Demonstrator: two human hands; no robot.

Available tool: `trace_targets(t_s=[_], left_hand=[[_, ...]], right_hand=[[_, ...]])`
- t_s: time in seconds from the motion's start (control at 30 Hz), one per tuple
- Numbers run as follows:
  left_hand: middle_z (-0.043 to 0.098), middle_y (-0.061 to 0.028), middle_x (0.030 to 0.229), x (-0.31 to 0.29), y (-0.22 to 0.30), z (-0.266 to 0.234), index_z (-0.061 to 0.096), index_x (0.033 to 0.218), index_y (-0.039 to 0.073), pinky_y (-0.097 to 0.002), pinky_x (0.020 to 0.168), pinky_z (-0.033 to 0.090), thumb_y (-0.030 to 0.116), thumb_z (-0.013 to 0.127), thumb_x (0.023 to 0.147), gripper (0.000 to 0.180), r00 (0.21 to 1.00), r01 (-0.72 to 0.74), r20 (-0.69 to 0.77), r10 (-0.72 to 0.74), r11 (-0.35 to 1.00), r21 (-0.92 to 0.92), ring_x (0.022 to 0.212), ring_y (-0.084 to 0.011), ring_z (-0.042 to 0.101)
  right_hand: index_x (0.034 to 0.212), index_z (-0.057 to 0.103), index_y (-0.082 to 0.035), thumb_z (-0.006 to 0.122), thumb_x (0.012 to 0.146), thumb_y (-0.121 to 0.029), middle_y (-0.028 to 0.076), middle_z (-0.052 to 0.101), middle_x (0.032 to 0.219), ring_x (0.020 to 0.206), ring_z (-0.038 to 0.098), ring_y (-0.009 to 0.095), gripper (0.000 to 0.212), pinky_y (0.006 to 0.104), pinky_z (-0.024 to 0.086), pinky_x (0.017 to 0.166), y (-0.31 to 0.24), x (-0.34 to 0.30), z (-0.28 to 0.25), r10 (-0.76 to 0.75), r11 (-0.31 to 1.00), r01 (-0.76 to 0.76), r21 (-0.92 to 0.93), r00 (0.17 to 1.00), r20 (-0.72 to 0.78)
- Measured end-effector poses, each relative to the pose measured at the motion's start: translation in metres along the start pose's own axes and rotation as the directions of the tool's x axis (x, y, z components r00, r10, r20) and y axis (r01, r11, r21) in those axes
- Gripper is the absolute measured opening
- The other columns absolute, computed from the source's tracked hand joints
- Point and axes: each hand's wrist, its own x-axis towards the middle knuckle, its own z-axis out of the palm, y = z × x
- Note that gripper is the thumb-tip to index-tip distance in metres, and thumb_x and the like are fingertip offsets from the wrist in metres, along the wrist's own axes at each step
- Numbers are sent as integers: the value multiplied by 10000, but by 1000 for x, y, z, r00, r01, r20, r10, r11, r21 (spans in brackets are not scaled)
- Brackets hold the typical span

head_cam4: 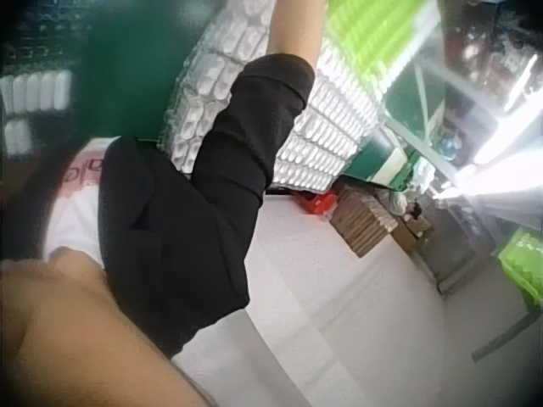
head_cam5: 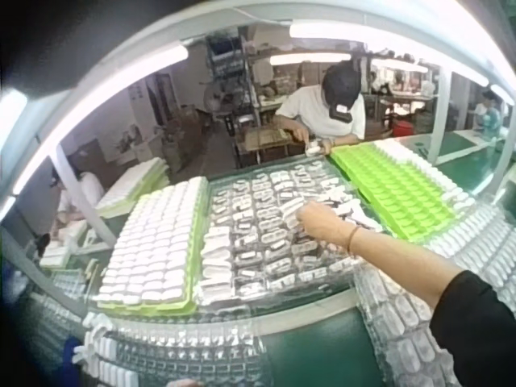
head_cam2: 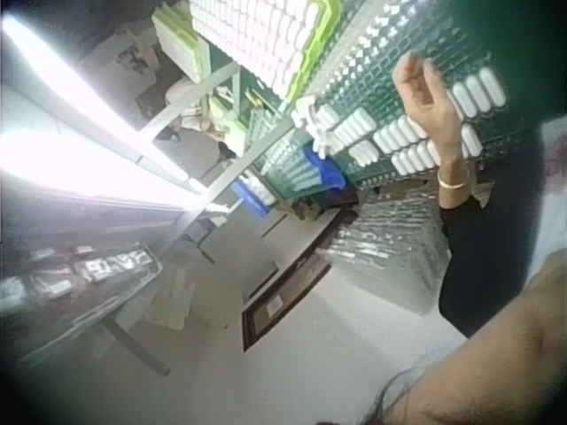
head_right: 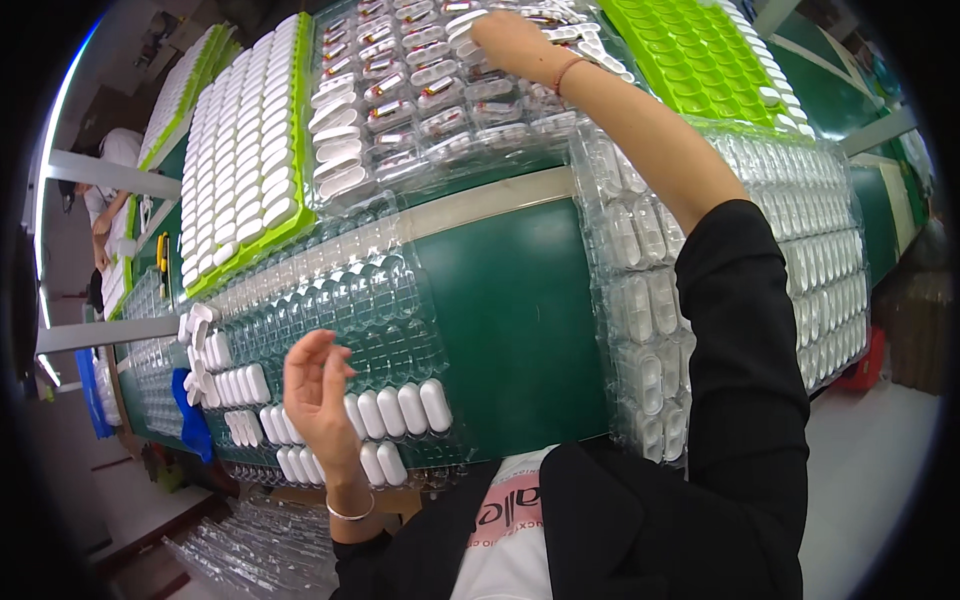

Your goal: The person assembles small cylindrical components into white earbud-style cases. They repeatedly pick up a component, insert it into the case, close the case, and place it into a green tray. The process is repeated for multiple units throughout the clip.

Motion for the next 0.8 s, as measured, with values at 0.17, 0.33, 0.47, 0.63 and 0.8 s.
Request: trace_targets(t_s=[0.17, 0.33, 0.47, 0.63, 0.8], left_hand=[[673, -58, 963, 30, -12, -90, 647, 1067, -12, -244, 711, 483, 51, 594, 942, 150, 894, -5, -323, 310, 730, 684, 839, -120, 620], [684, -164, 979, 35, -56, -181, 663, 1021, -11, -397, 766, 500, 163, 678, 867, 232, 930, 229, -276, 243, 202, 952, 853, -317, 653], [667, -232, 964, 36, -111, -219, 647, 1038, -45, -454, 800, 482, 169, 747, 771, 357, 962, 210, -237, 136, 185, 960, 898, -416, 629], [666, -129, 1001, 34, -30, -128, 616, 1145, -16, -318, 757, 512, 22, 654, 852, 297, 937, 143, -295, 184, 570, 809, 869, -209, 641], [626, -114, 1064, 36, 31, 3, 592, 1212, -19, -279, 763, 488, -81, 606, 844, 374, 943, -332, 191, 273, 826, 456, 911, -194, 605]], right_hand=[[992, 703, -21, 603, 855, -99, 178, 691, 1008, 969, 636, 370, 187, 440, 493, 874, 12, -24, -11, -64, 985, 88, 147, 986, -156], [1013, 719, -31, 649, 881, -127, 146, 718, 956, 842, 683, 267, 178, 351, 516, 749, -49, -85, -101, 56, 898, -22, 439, 996, -64], [1021, 719, -24, 653, 889, -125, 74, 733, 881, 673, 578, 89, 179, 250, 455, 627, -66, -149, -154, 248, 798, -280, 534, 960, 132], [976, 707, -9, 641, 884, -124, 91, 714, 832, 613, 572, 140, 162, 286, 457, 591, -15, -257, -187, 663, 681, -623, 385, 747, 36], [839, 664, -12, 643, 853, -161, 128, 682, 814, 765, 645, 321, 151, 403, 500, 683, 41, -368, -213, 719, 657, -744, -118, 666, -198]])
